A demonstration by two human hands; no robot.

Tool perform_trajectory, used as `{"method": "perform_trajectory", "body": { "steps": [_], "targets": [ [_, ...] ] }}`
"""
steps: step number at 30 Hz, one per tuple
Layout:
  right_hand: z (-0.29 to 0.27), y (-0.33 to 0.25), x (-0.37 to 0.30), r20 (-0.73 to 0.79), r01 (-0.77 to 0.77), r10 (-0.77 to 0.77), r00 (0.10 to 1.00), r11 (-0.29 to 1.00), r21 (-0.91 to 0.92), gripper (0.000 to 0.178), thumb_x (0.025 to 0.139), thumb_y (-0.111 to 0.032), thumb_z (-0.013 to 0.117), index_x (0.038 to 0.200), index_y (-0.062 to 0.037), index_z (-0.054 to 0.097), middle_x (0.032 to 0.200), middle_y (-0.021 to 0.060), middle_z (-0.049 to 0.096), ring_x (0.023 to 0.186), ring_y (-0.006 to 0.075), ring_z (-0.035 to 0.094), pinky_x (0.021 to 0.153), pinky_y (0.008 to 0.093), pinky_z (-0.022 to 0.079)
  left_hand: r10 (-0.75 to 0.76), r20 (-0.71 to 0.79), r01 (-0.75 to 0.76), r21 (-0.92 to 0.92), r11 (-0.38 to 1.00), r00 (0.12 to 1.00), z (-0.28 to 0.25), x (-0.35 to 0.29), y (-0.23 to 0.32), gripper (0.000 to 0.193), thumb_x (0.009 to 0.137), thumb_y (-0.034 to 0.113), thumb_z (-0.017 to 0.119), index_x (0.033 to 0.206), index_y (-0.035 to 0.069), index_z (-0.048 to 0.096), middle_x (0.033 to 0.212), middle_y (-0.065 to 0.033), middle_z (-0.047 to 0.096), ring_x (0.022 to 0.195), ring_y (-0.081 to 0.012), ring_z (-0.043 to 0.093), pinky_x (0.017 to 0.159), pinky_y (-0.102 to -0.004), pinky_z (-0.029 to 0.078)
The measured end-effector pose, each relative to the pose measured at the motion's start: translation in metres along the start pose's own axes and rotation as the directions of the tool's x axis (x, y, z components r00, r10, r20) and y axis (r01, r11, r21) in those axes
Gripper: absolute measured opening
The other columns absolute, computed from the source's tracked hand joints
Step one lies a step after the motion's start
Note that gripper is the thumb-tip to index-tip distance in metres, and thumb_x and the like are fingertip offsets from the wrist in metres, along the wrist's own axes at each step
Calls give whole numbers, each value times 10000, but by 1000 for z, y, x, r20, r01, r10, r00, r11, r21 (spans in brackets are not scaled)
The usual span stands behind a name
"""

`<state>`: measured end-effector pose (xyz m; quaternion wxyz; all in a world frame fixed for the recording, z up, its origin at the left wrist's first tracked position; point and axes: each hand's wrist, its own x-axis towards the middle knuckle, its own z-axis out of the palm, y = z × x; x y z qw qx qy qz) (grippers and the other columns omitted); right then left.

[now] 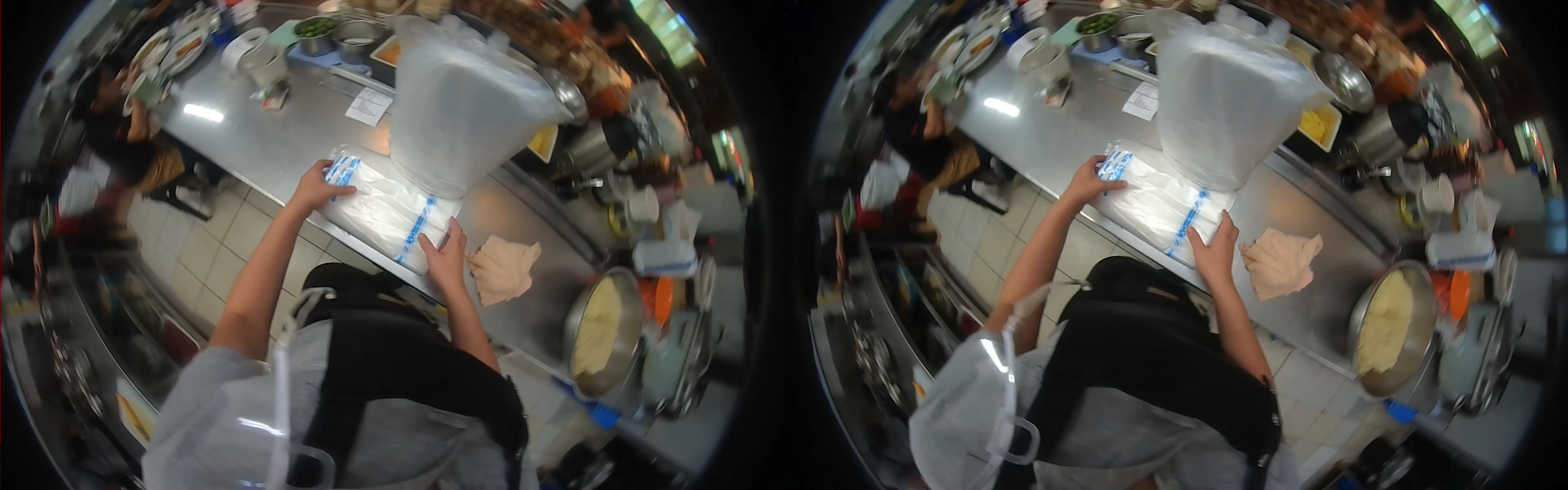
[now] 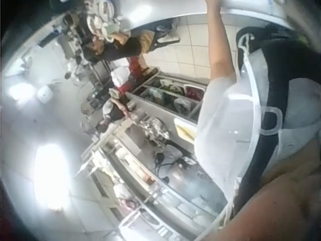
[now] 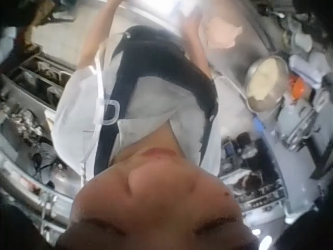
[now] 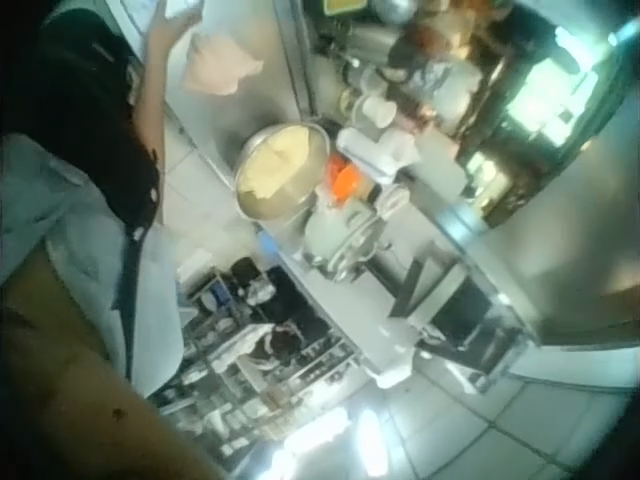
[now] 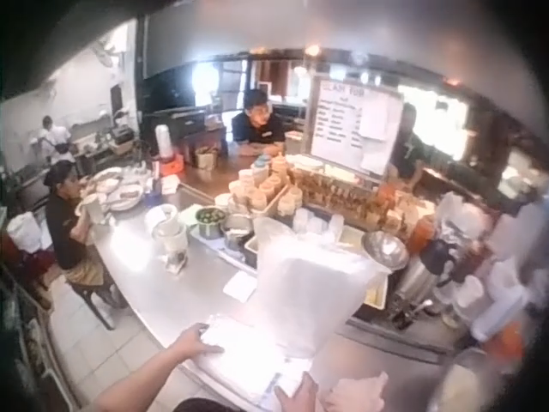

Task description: The recorder labels a container lid with a marker and then organizes and bags smaller plastic bags on a stainless steel counter.

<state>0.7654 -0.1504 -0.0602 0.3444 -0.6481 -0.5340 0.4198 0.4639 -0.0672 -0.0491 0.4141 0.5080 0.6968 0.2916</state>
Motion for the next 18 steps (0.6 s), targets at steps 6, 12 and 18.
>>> {"method": "perform_trajectory", "body": {
  "steps": [6, 12, 18],
  "targets": [
    [-2, 2, 21, 66, 192, -181, 981, 943, -273, 840, 762, -264, 723, 1420, -20, 264, 1210, 265, 414, 1119, 392, 450, 958, 407, 387, -185, 335, 295, -315, 902, 924, -26, -27, 4, 503, 733, 153, 758, 1166, -31, 579, 1041, -111, 655, 905, -197, 633, 820, -324, 493],
    [39, -25, 24, 163, 176, -116, 980, 891, -419, 817, 817, -371, 638, 1457, -68, 229, 1237, 285, 456, 1083, 424, 527, 927, 440, 429, 25, 67, -6, -273, 962, 997, -48, -19, -32, 466, 684, 101, 727, 1117, -15, 601, 971, -127, 669, 856, -213, 645, 792, -333, 498],
    [52, -48, 21, 40, 110, -118, 992, 676, -728, 637, 886, -428, 536, 1391, -70, 387, 1089, 168, 565, 934, 344, 596, 784, 439, 477, 223, -52, -221, 50, 974, 973, -45, -10, -46, 750, 688, 152, 747, 1345, 123, 388, 1123, -196, 587, 1053, -320, 580, 868, -420, 463]
  ]
}}
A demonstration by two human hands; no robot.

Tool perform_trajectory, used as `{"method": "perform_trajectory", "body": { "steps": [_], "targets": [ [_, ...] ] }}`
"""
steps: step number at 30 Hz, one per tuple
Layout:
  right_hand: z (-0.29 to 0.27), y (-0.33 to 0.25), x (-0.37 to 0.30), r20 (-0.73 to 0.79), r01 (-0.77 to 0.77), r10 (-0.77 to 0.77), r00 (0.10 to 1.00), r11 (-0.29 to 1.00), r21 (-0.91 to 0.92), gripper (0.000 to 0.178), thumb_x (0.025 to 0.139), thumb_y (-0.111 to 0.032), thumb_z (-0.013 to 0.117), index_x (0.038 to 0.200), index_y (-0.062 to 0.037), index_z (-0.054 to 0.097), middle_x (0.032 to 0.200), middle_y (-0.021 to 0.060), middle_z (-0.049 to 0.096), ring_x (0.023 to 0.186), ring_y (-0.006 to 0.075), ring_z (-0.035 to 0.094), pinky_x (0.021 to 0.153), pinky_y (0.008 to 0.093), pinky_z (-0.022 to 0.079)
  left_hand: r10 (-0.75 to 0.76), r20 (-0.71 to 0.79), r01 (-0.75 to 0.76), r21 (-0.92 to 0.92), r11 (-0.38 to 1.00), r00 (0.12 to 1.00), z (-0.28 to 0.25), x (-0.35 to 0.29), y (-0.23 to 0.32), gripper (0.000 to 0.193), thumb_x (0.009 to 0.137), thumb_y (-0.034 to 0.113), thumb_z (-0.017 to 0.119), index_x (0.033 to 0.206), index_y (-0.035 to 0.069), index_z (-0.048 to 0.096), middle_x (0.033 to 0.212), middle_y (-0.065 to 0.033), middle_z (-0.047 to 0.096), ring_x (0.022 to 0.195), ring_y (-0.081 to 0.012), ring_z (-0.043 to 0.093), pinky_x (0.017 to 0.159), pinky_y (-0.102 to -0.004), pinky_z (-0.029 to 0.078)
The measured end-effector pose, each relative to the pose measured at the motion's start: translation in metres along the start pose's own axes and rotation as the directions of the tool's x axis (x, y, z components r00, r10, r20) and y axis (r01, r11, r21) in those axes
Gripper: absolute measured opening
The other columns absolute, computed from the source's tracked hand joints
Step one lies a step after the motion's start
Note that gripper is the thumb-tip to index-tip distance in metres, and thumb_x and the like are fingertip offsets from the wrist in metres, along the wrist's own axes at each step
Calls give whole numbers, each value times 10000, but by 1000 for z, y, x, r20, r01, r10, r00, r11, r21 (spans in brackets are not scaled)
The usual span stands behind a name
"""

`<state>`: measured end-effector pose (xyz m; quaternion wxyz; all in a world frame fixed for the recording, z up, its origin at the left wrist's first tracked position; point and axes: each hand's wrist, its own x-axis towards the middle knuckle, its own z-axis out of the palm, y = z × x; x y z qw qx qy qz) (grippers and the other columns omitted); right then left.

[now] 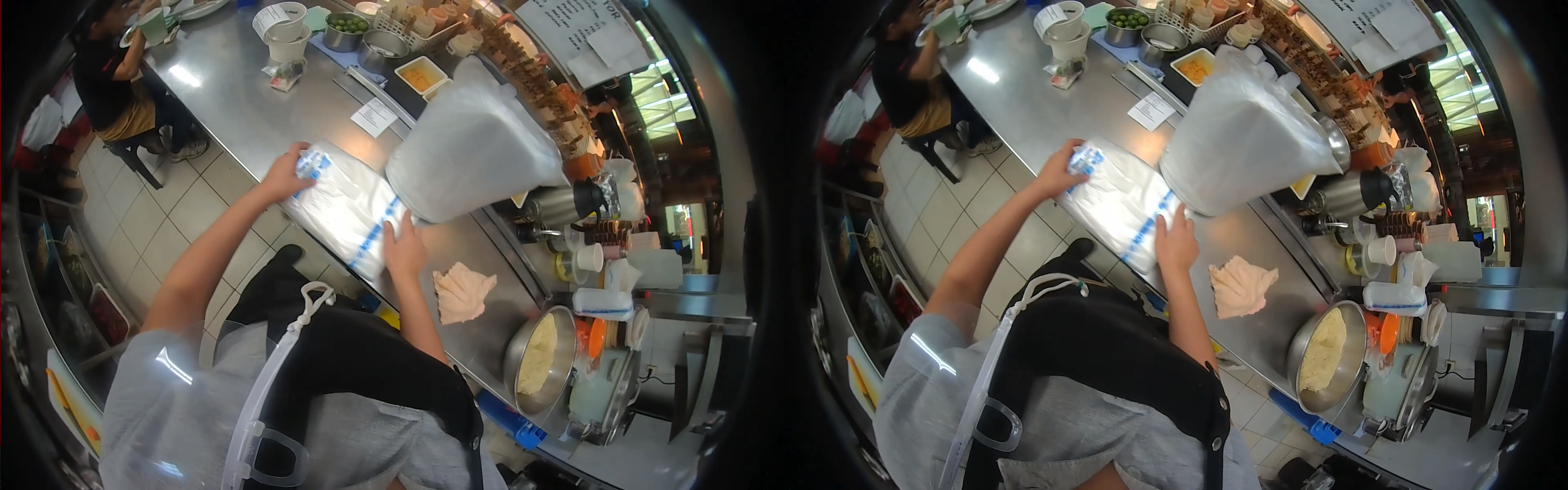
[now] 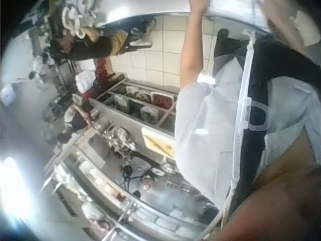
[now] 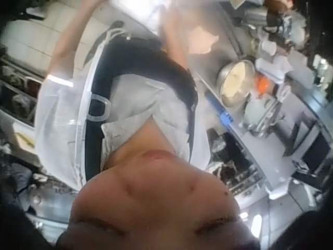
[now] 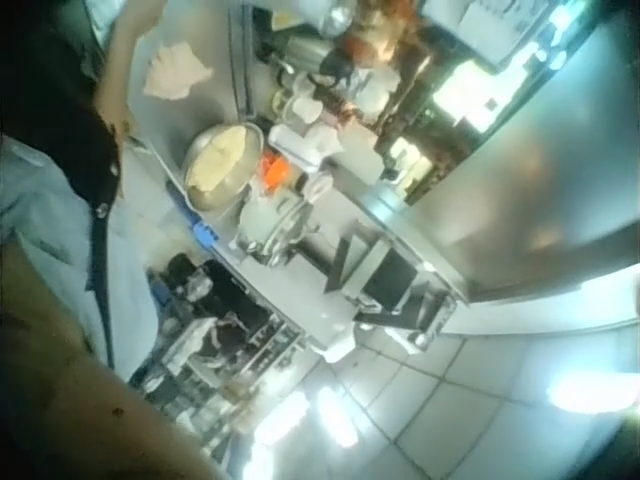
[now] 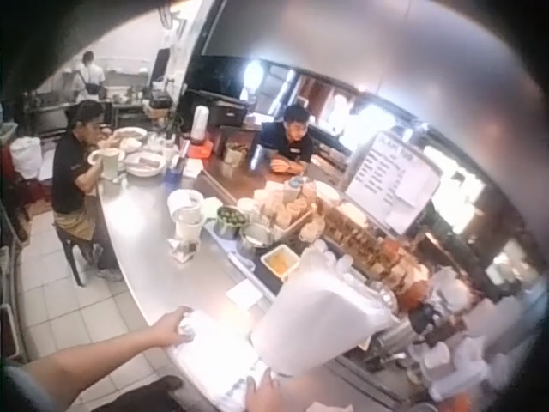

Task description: The recorder labels a container lid with a marker and then organizes and bags smaller plastic bags on a stainless steel counter.

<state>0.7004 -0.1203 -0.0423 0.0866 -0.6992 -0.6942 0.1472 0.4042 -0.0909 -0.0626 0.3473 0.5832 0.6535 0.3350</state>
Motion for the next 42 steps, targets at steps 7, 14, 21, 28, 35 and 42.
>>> {"method": "perform_trajectory", "body": {
  "steps": [7, 14, 21, 28, 35, 42],
  "targets": [
    [3, -9, 0, -71, -45, 46, 996, 999, 17, 639, 837, -352, 624, 1352, -35, 419, 1059, 188, 544, 931, 360, 570, 825, 452, 452, 367, 208, -411, 633, 656, 907, 25, -7, 23, 735, 892, 484, 468, 1435, 30, 273, 1527, -145, 193, 1421, -298, 136, 1106, -577, 103],
    [20, -13, -1, -274, -303, 345, 898, 935, 184, 894, 653, -321, 801, 1295, 125, 366, 1196, 303, 492, 1123, 409, 478, 974, 450, 380, 487, 524, -693, 327, 642, 699, 20, 9, 13, 712, 921, 489, 414, 1423, -1, 288, 1463, -246, 279, 1390, -361, 205, 1112, -544, 145],
    [8, -25, -7, 39, -407, 463, 885, 730, 549, 388, 664, -127, 791, 968, 45, 622, 978, 132, 634, 892, 199, 607, 774, 329, 479, 572, 553, -609, -140, 781, 606, -5, 66, 3, 709, 812, 201, 604, 1433, 65, 287, 1493, -186, 256, 1369, -395, 238, 1099, -557, 159],
    [-60, -54, -3, 158, -186, 97, 983, 525, 830, 197, 704, 51, 702, 803, -39, 557, 908, 96, 636, 827, 138, 575, 748, 278, 461, 504, 664, -609, -91, 788, 552, -70, 140, 39, 384, 638, 276, 777, 940, 70, 658, 896, -134, 668, 938, -305, 605, 818, -385, 454],
    [-89, -34, 6, 126, -117, -14, 992, 282, 952, 277, 648, 95, 700, 780, -57, 509, 847, 101, 634, 799, 180, 597, 732, 298, 471, 466, 812, -726, -77, 683, 353, -88, 109, 107, 259, 694, 285, 746, 851, 106, 642, 640, -124, 618, 677, -334, 627, 617, -428, 474],
    [-92, -13, -14, 103, -102, 2, 995, 88, 991, 312, 614, 96, 681, 803, -66, 494, 798, 89, 608, 779, 206, 591, 725, 319, 470, 520, 715, -743, 1, 669, 468, -80, 86, 142, 292, 700, 282, 727, 923, 117, 633, 702, -99, 638, 722, -331, 633, 672, -432, 479]
  ]
}}
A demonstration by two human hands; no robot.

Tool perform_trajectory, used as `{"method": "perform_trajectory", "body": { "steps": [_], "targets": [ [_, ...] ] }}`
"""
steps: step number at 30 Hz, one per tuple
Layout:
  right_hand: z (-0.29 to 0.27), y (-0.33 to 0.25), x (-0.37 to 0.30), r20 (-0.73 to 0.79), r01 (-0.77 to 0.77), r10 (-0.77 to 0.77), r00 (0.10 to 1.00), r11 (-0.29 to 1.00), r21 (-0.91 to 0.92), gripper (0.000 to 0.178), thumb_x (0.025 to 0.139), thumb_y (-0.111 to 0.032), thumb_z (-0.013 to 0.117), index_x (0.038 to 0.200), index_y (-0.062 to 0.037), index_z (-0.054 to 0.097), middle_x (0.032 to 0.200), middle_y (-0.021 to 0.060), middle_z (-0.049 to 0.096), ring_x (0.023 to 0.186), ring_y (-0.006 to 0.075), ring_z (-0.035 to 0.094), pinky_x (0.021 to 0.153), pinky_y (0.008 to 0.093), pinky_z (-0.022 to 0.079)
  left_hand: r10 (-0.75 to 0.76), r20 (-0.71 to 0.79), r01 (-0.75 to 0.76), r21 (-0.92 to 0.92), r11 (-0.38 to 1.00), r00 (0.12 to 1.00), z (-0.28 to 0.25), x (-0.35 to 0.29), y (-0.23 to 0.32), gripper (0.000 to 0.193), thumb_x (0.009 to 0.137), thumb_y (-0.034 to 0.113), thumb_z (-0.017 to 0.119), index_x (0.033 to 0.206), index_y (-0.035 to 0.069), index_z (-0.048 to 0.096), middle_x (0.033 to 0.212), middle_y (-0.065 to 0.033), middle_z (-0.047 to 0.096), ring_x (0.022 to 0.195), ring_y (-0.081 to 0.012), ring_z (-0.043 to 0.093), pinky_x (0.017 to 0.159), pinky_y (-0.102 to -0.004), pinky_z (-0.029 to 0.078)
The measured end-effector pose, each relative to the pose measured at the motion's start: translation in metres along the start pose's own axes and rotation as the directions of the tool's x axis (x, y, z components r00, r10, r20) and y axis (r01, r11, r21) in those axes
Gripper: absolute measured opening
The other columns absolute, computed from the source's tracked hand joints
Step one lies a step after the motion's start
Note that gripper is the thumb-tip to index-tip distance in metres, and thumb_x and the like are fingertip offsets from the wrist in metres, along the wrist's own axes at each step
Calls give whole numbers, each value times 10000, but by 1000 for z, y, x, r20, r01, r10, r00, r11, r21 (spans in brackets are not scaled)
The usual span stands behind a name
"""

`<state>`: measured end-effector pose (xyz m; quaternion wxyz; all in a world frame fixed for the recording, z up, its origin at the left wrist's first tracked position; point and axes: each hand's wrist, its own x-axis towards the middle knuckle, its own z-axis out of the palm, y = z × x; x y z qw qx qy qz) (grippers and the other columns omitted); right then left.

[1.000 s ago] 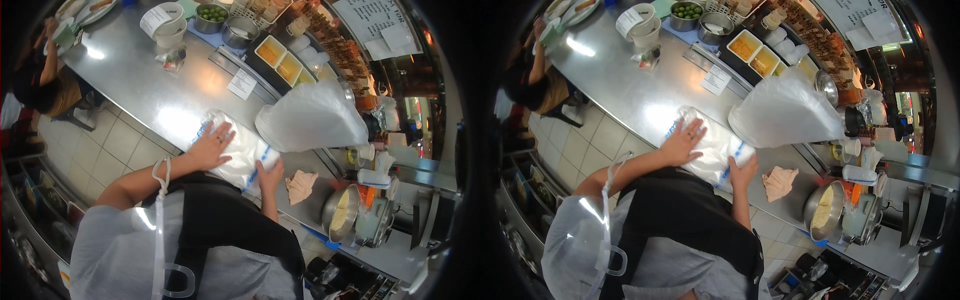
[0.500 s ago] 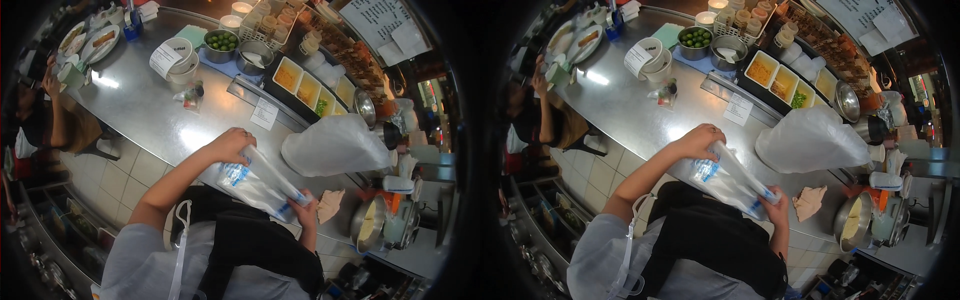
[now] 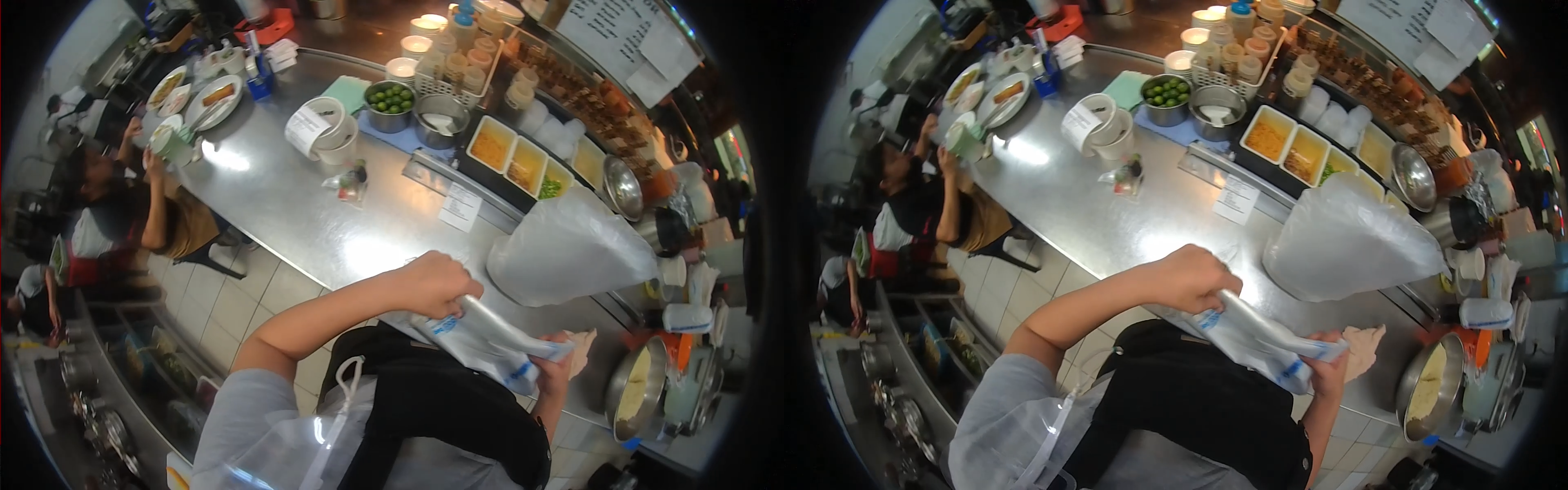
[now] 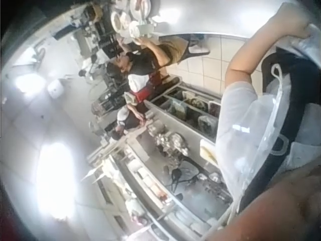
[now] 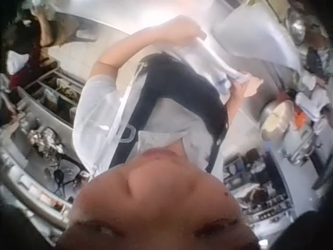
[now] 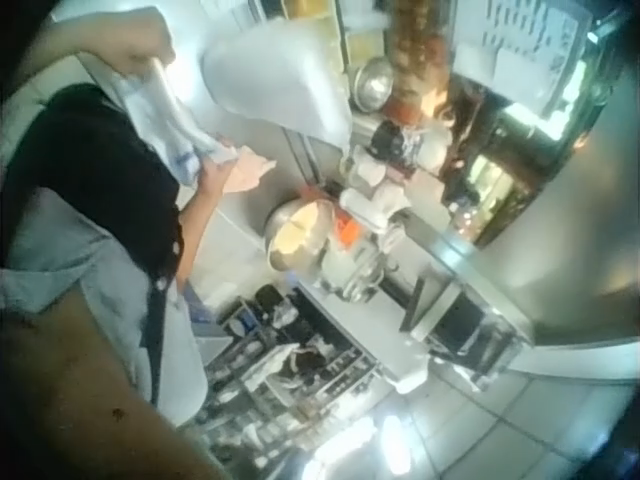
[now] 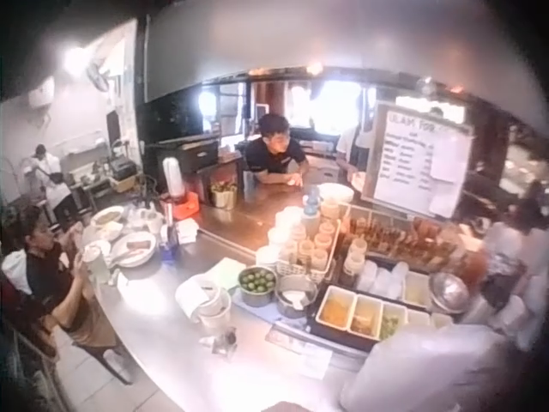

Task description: The recorder labels a container lid with a marker and then organizes and bags smaller plastic bags on a stainless steel counter.

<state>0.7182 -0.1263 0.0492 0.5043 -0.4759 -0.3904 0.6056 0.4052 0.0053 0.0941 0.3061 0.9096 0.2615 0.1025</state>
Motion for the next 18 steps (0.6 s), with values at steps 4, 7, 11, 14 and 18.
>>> {"method": "perform_trajectory", "body": {
  "steps": [4, 7, 11, 14, 18],
  "targets": [
    [0, 13, -4, -234, -3, 25, 972, 995, 95, 323, 636, 92, 649, 901, -46, 525, 840, 79, 604, 811, 210, 592, 755, 324, 474, -31, -71, 40, 136, 990, 997, -5, 4, 5, 565, 720, 361, 721, 1198, 122, 541, 1034, -113, 638, 1052, -306, 567, 954, -507, 367],
    [-4, 45, 7, -317, -92, 142, 938, 982, 167, 386, 653, 82, 645, 1014, -20, 551, 897, 78, 616, 838, 209, 601, 780, 324, 479, 36, -439, 79, 239, 968, 898, 33, -3, 4, 615, 741, 370, 705, 1275, 157, 485, 1338, -125, 474, 1256, -312, 415, 1054, -565, 248],
    [-17, 89, 19, -238, -236, 277, 931, 954, 187, 475, 677, 63, 664, 1133, 5, 547, 955, 84, 631, 875, 210, 617, 818, 332, 490, -289, -151, 323, 310, 894, 945, 125, -63, -22, 736, 834, 464, 589, 1449, 182, 299, 1535, -138, 172, 1402, -370, 171, 1025, -695, 161],
    [-25, 88, 21, -225, -276, 317, 921, 941, 198, 446, 697, 58, 662, 1126, 12, 548, 974, 87, 634, 883, 214, 621, 822, 340, 494, -316, -134, 343, 312, 886, 939, 158, -66, -14, 801, 869, 582, 452, 1487, 150, 182, 1542, -182, 108, 1418, -379, 110, 1021, -700, 140],
    [-26, 93, 27, -180, -307, 318, 931, 948, 89, 436, 714, 34, 658, 1134, 15, 544, 1010, 103, 634, 902, 222, 619, 831, 365, 495, -292, -130, 318, 310, 896, 948, 157, -58, -12, 857, 861, 624, 421, 1485, 99, 161, 1538, -194, 114, 1428, -344, 107, 1052, -656, 145]
  ]
}}
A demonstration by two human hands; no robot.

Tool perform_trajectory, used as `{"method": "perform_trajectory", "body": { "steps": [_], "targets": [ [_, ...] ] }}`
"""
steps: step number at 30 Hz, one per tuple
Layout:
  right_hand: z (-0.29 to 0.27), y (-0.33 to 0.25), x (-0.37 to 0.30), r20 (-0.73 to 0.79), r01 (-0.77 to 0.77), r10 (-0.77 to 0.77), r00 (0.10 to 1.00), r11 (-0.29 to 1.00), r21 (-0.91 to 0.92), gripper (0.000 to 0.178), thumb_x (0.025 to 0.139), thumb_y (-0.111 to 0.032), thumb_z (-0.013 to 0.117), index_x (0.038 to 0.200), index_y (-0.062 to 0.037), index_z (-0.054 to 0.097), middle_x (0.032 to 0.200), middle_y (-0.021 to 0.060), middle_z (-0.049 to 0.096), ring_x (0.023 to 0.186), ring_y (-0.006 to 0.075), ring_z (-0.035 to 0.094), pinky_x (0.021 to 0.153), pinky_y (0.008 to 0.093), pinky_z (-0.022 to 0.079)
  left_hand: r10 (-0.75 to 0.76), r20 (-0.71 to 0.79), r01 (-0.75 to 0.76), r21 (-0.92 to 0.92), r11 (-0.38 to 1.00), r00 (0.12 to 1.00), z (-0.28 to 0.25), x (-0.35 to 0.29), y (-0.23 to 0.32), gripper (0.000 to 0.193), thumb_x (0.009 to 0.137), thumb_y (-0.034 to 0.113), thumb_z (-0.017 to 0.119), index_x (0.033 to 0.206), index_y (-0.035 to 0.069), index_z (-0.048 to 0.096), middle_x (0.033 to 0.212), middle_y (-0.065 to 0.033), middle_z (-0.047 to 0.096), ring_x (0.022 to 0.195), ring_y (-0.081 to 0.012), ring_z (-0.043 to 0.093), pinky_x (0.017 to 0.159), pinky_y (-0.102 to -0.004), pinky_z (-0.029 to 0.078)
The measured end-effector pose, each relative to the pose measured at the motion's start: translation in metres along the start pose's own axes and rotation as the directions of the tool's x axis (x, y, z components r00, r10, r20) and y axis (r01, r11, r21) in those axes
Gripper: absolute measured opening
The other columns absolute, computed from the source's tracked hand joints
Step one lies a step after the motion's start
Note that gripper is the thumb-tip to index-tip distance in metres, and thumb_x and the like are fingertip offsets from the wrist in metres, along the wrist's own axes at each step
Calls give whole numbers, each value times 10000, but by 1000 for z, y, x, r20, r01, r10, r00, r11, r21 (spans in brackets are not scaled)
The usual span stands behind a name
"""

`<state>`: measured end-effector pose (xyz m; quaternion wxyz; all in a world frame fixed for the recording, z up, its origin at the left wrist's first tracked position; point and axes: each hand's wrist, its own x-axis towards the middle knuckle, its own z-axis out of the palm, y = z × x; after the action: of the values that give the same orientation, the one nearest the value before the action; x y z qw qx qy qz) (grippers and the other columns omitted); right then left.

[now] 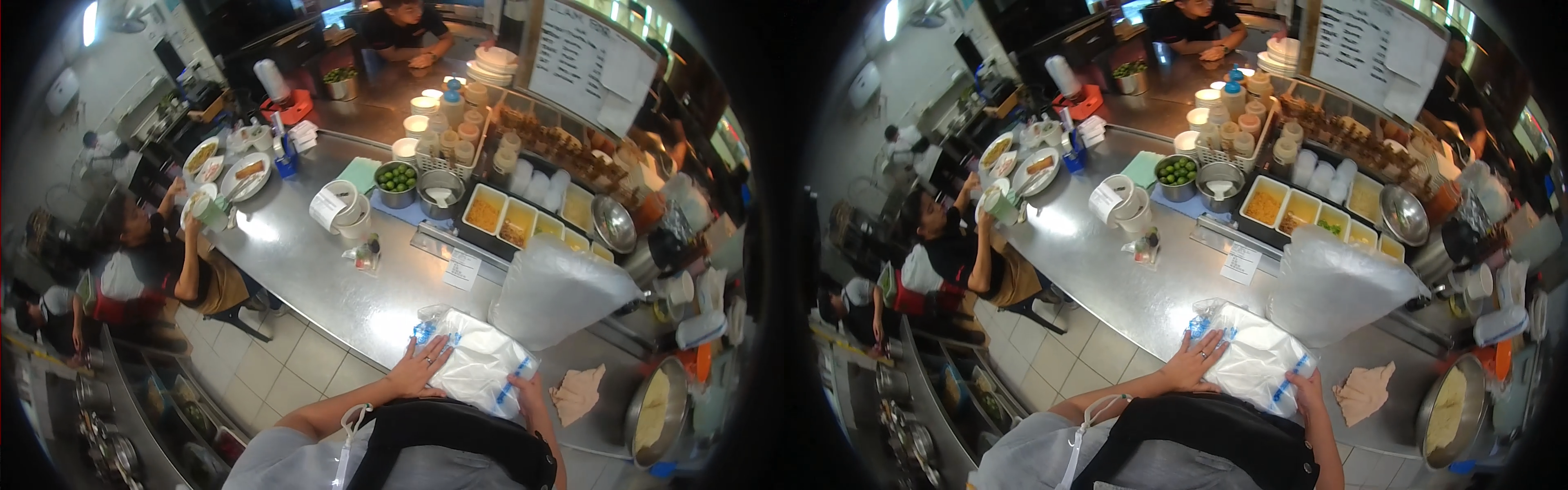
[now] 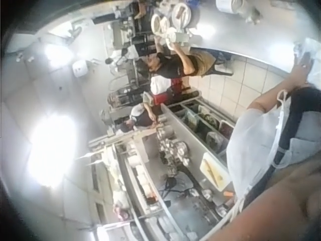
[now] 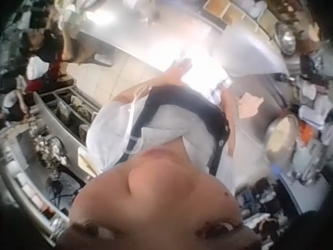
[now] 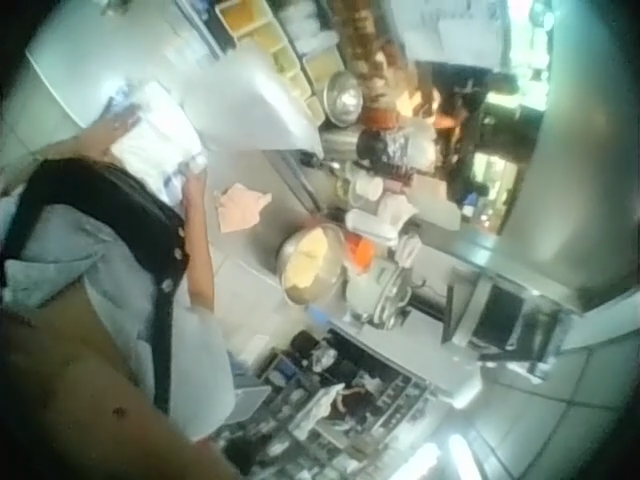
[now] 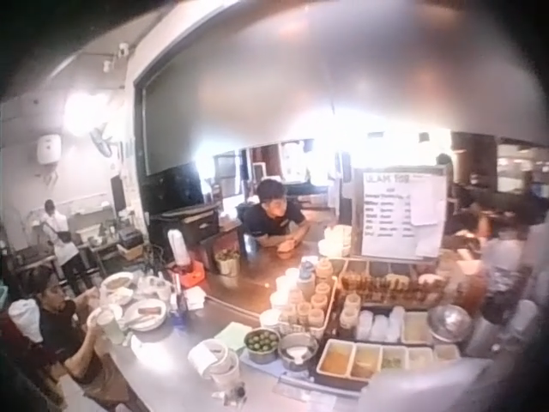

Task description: The recorder labels a container lid with a marker and then organizes and bags smaller plastic bags on a stainless steel counter.

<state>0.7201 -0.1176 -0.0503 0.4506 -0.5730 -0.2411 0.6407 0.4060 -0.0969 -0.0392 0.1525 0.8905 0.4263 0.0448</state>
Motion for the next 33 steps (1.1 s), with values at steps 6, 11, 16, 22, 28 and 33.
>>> {"method": "perform_trajectory", "body": {
  "steps": [6, 11, 16, 22, 28, 33],
  "targets": [
    [4, 2, -17, 20, 56, -54, 998, 988, -142, 381, 804, -99, 606, 1162, 8, 539, 983, 136, 647, 873, 269, 642, 828, 389, 508, 110, -8, -110, -2, 994, 994, -12, -18, -21, 769, 837, 347, 580, 1465, 89, 219, 1531, -146, 179, 1417, -322, 166, 1115, -545, 191],
    [16, -14, -25, 229, -553, 510, 829, 810, 197, 336, 869, -221, 554, 1112, 11, 562, 975, 153, 660, 871, 264, 654, 823, 392, 529, 248, -385, -245, 57, 968, 889, -22, -24, -27, 503, 816, 103, 524, 1313, 47, 470, 1384, -123, 457, 1342, -288, 361, 1118, -466, 286],
    [59, -53, -52, 151, -445, 424, 893, 883, 152, 319, 887, -218, 518, 1101, 12, 573, 985, 137, 655, 896, 251, 643, 836, 371, 513, 360, -466, -296, 208, 932, 808, -42, -17, -15, 355, 823, 134, 483, 1141, 4, 574, 1127, -125, 637, 1097, -281, 588, 1064, -431, 376],
    [19, -37, -45, 252, -238, 274, 928, 957, -165, 342, 918, -274, 479, 1138, -26, 564, 1083, 109, 620, 988, 205, 591, 896, 342, 470, 404, -474, -358, 188, 915, 783, -36, -12, -7, 391, 845, 147, 461, 1212, 31, 527, 1127, -142, 636, 1097, -290, 587, 1036, -383, 399],
    [24, -39, -47, 224, -277, 292, 930, 956, -97, 333, 912, -261, 491, 1134, -22, 557, 1070, 113, 621, 967, 214, 600, 884, 344, 477, 292, -495, -204, 224, 953, 818, -37, -26, -22, 430, 839, 118, 468, 1265, 59, 487, 1057, -143, 650, 1029, -279, 612, 1010, -356, 429],
    [34, -40, -51, 197, -305, 298, 934, 952, 7, 325, 905, -248, 504, 1130, -18, 550, 1056, 117, 622, 947, 223, 608, 873, 346, 485, 369, -422, -316, 192, 929, 828, -40, -17, -32, 436, 831, 113, 477, 1261, 40, 486, 985, -128, 662, 968, -265, 630, 1004, -345, 439]
  ]
}}
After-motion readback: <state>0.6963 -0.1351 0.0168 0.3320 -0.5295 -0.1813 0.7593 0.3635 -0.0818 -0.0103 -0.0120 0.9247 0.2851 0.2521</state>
